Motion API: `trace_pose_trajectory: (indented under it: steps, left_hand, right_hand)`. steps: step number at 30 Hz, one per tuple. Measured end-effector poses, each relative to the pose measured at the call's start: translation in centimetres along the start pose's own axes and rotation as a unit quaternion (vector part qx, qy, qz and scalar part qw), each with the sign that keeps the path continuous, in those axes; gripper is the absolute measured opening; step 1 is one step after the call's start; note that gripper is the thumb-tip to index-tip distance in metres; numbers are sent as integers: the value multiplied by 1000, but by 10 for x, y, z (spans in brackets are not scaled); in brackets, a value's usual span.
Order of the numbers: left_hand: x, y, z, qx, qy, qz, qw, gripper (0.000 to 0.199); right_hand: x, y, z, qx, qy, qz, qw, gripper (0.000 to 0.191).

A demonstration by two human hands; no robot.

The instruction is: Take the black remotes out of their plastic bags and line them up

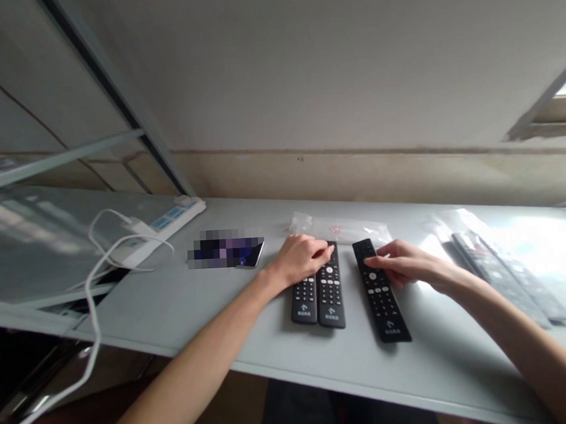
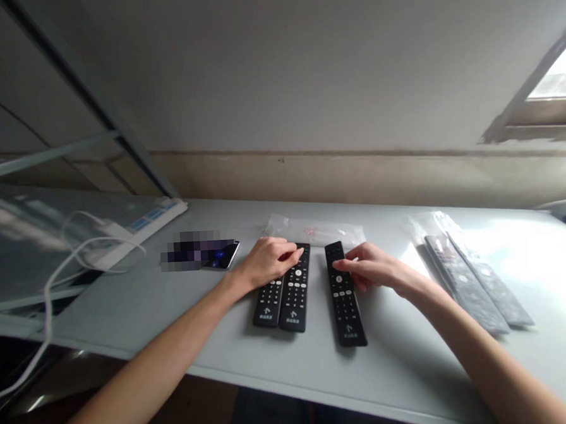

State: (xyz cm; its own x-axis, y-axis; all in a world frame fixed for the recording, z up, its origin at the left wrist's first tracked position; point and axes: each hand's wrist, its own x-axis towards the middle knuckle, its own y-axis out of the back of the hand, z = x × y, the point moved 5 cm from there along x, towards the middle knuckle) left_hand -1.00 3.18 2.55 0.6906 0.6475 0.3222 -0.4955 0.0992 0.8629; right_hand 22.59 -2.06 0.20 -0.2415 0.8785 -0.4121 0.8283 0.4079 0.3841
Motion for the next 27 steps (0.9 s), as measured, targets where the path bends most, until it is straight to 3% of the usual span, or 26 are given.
trace_pose_trajectory:
  steps: [8, 15, 27]
  left_hand:
    - [-1, 3, 11, -28, -37, 7, 999, 49]
    - [0, -3, 15, -10, -61, -31, 998, 22]
    - [0, 0, 21, -41, -88, -47, 994, 23]
  right_hand:
    - [1, -12, -3, -128, 41, 29, 991, 78]
    - [-1, -26, -15, -199, 55, 108, 972, 74]
    - [7, -45, -24, -276, 163, 204, 925, 67]
